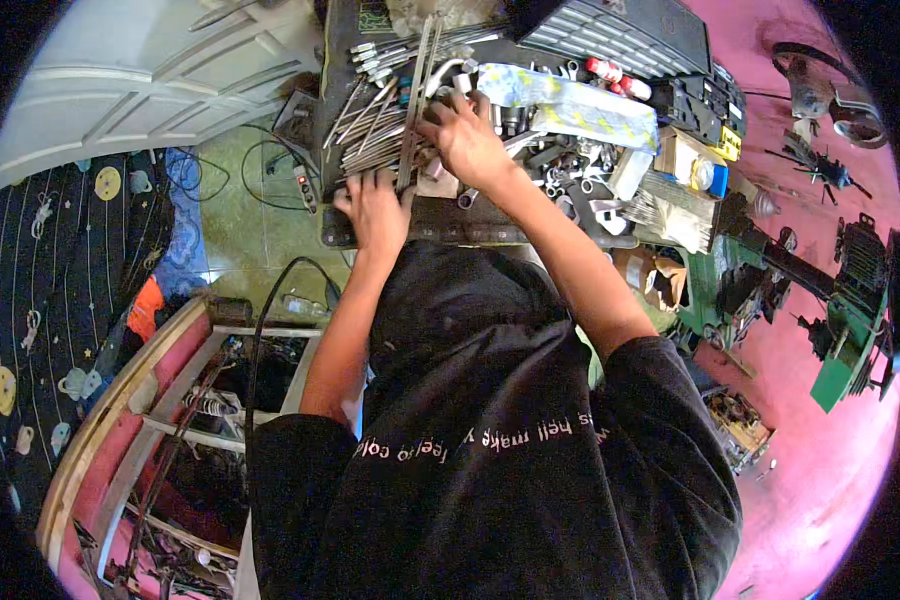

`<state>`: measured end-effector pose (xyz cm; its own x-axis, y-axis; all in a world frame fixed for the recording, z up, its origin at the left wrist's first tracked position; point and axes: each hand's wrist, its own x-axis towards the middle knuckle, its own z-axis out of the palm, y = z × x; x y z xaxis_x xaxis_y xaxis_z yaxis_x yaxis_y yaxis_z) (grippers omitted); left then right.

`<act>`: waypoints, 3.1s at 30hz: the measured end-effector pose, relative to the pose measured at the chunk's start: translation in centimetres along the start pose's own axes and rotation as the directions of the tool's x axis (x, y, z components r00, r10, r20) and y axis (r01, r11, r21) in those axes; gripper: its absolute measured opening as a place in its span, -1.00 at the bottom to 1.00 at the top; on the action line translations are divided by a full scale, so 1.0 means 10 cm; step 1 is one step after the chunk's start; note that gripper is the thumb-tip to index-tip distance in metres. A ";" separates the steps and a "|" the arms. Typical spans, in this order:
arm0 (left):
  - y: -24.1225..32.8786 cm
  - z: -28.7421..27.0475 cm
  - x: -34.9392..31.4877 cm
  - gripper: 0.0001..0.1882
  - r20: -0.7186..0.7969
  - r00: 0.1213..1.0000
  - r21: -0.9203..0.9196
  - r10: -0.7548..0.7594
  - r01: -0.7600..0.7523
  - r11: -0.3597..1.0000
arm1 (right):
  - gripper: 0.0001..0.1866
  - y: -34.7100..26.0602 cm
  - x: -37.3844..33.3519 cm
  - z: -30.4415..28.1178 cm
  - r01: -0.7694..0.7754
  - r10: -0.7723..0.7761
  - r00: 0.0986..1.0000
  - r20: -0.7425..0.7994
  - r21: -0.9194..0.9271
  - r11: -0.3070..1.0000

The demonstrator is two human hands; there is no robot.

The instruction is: Repairing and assembling small mechanical components at a workbench.

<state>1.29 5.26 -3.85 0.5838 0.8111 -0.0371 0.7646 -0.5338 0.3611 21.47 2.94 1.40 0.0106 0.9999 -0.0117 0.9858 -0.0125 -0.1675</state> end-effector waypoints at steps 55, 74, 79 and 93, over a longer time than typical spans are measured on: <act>0.50 -0.45 -0.35 -0.91 0.171 0.969 -0.170 0.179 -0.150 0.974 | -0.66 0.54 -0.75 -0.44 0.441 -0.455 0.890 -0.021 -0.211 0.872; 1.82 -0.02 -0.49 -0.90 0.261 0.806 -0.081 0.531 -0.530 0.844 | -0.54 1.86 -3.83 -0.14 -0.861 0.835 0.416 -0.360 0.139 0.489; 1.96 0.10 -0.59 -0.84 0.309 0.777 -0.028 0.549 -0.570 0.821 | -0.71 2.04 -3.91 0.02 -0.860 0.847 0.457 -0.272 0.110 0.499; 2.31 0.40 -0.64 -0.80 0.280 0.766 0.128 0.579 -0.628 0.768 | -0.90 2.18 -3.96 -0.05 -0.757 0.823 0.485 -0.295 0.329 0.564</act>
<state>16.31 -13.24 1.05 0.9663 0.2447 -0.0799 0.2555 -0.9497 0.1812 42.63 -36.87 -1.28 0.8662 0.4776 0.1472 0.4928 -0.7674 -0.4102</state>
